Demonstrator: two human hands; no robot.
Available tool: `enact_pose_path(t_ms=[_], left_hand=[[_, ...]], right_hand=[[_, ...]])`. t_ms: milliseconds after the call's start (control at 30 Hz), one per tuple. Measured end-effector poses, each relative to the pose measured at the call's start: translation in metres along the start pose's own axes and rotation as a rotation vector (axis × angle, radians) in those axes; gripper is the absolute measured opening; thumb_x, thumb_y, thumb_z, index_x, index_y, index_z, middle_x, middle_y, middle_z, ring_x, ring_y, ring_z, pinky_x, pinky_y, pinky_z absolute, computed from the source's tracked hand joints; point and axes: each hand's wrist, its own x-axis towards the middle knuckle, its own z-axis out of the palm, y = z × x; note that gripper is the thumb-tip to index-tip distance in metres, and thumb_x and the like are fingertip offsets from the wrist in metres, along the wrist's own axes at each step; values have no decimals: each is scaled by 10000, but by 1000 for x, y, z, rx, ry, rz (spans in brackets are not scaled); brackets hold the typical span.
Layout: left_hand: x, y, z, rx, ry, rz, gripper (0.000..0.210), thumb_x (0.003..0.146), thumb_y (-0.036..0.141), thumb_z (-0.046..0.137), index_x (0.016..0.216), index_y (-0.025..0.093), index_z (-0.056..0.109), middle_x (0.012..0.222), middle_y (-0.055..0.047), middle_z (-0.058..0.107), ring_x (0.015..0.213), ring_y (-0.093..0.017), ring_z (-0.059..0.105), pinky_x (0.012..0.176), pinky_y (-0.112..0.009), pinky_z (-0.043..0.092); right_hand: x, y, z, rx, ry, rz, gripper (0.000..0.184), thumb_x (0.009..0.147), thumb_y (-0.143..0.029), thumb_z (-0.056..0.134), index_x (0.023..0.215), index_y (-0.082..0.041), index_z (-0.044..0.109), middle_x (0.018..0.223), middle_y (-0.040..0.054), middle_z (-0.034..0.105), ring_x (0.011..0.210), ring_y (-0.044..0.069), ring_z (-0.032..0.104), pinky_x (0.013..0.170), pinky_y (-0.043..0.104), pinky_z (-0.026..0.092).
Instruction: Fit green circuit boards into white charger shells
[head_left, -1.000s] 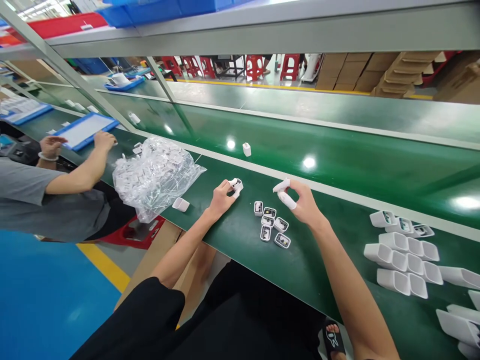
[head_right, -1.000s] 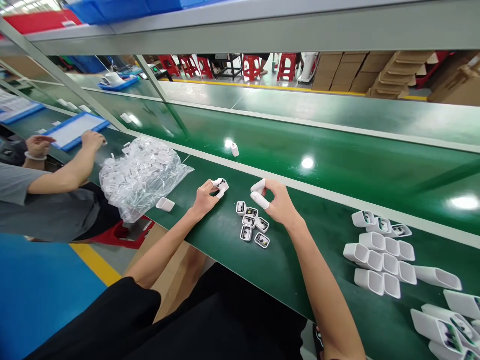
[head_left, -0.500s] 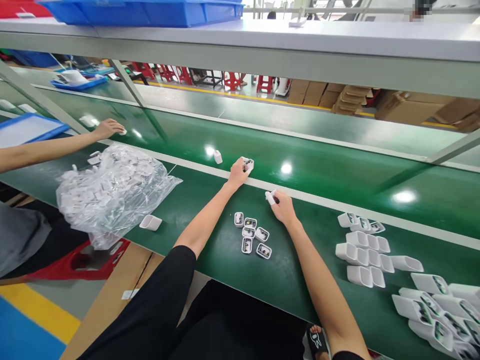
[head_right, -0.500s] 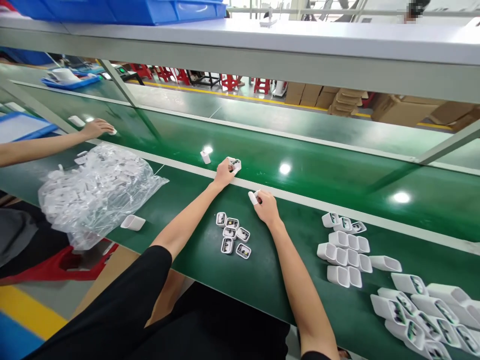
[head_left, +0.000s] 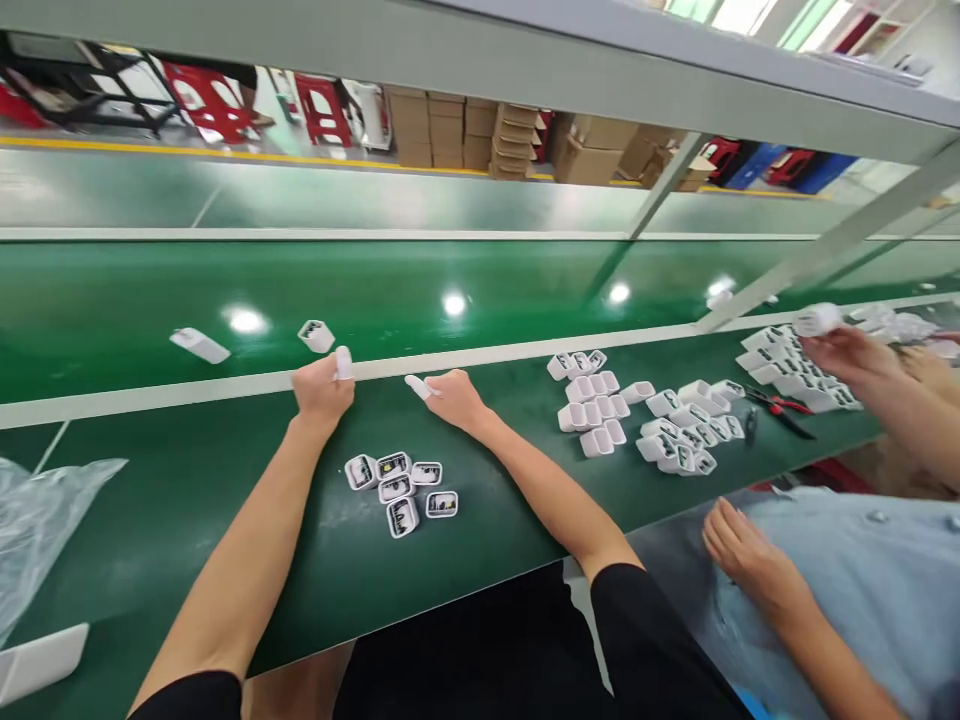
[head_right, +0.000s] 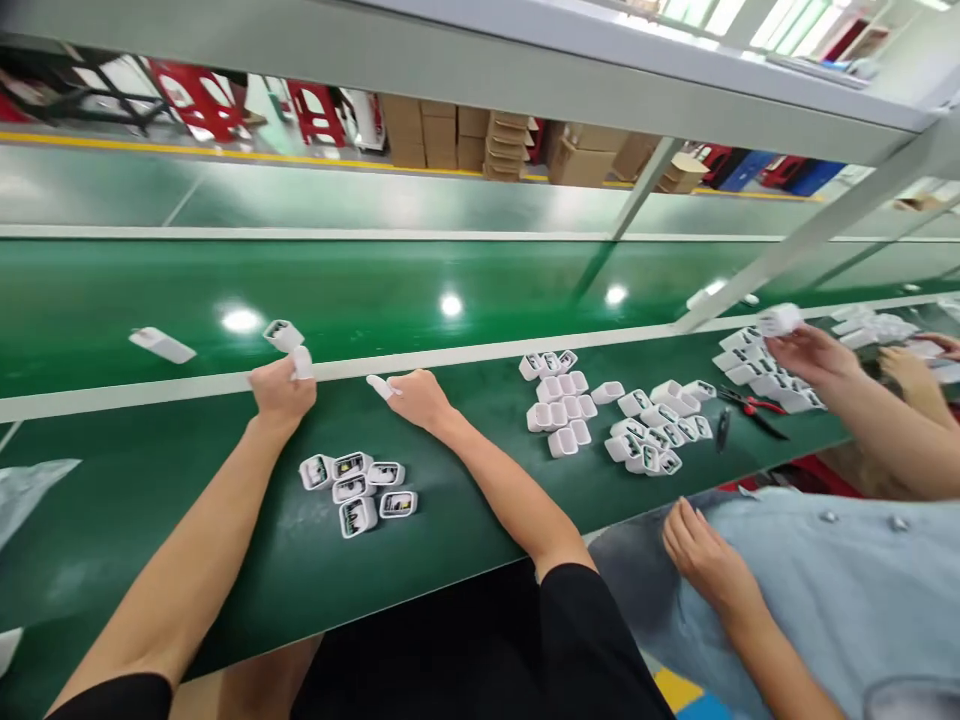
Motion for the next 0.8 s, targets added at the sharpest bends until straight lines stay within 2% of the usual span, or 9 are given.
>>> enact_pose_path(t_ms=[133, 333, 400, 500, 533, 600, 667, 733, 800], left_hand=[[-1, -7, -1, 73, 58, 47, 615, 1060, 492, 572, 601, 270, 227, 519, 40, 207, 542, -157, 195, 645, -386, 164], [6, 1, 0, 36, -11, 94, 543, 1069, 599, 536, 697, 282, 300, 618, 14, 330, 594, -195, 298, 648, -373, 284], [8, 5, 1, 20, 4, 64, 464, 1070, 546, 545, 747, 290, 332, 675, 4, 376, 628, -215, 360, 681, -378, 375], [10, 6, 3, -4, 12, 64, 319, 1090, 429, 523, 833, 288, 395, 783, -30, 481, 730, -252, 504, 802, -425, 505], [10, 6, 4, -14, 4, 70, 266, 1097, 388, 511, 869, 282, 425, 822, -43, 523, 771, -261, 549, 847, -442, 529], [11, 4, 6, -38, -27, 57, 156, 1102, 314, 503, 955, 264, 492, 869, -55, 594, 817, -259, 614, 890, -443, 552], [12, 1, 8, -88, -62, 6, 59, 1087, 265, 535, 1034, 246, 553, 845, -37, 641, 782, -230, 647, 849, -395, 558], [11, 0, 8, -156, -79, -50, 27, 1068, 249, 579, 1065, 232, 599, 782, -4, 654, 699, -191, 648, 763, -336, 548], [10, 1, 6, -204, -59, -92, 51, 1061, 269, 613, 1035, 226, 623, 713, 28, 636, 608, -158, 616, 671, -294, 516]], right_hand=[[-2, -1, -3, -25, -29, -30, 630, 1165, -445, 534, 608, -234, 327, 593, -56, 385, 695, 135, 284, 695, 328, 229], [-16, -13, -12, -51, -15, -91, 534, 1225, -396, 440, 712, -246, 442, 727, -19, 556, 705, 159, 417, 793, 315, 324], [-38, -15, -25, -61, 2, -100, 494, 1235, -370, 413, 768, -247, 518, 814, 10, 637, 759, 178, 485, 861, 326, 372], [-96, -9, -63, -169, 75, -156, 368, 1211, -376, 511, 895, -249, 651, 1030, 64, 753, 977, 225, 615, 1021, 384, 411], [-118, -3, -80, -252, 150, -152, 290, 1196, -368, 557, 964, -255, 689, 1113, 76, 772, 1071, 247, 635, 1086, 420, 402], [-162, 11, -113, -381, 375, 4, 132, 1156, -364, 652, 1100, -275, 730, 1176, 94, 771, 1167, 290, 635, 1136, 491, 379], [-197, 27, -140, -462, 541, 156, 143, 1108, -398, 723, 1045, -270, 730, 1089, 115, 739, 1134, 321, 609, 1103, 535, 384], [-217, 41, -155, -458, 579, 197, 209, 1066, -412, 751, 938, -256, 697, 1027, 137, 692, 1098, 338, 581, 1056, 556, 400], [-224, 49, -156, -422, 573, 201, 237, 1023, -393, 777, 869, -259, 656, 996, 139, 654, 1084, 348, 573, 1020, 565, 422]])
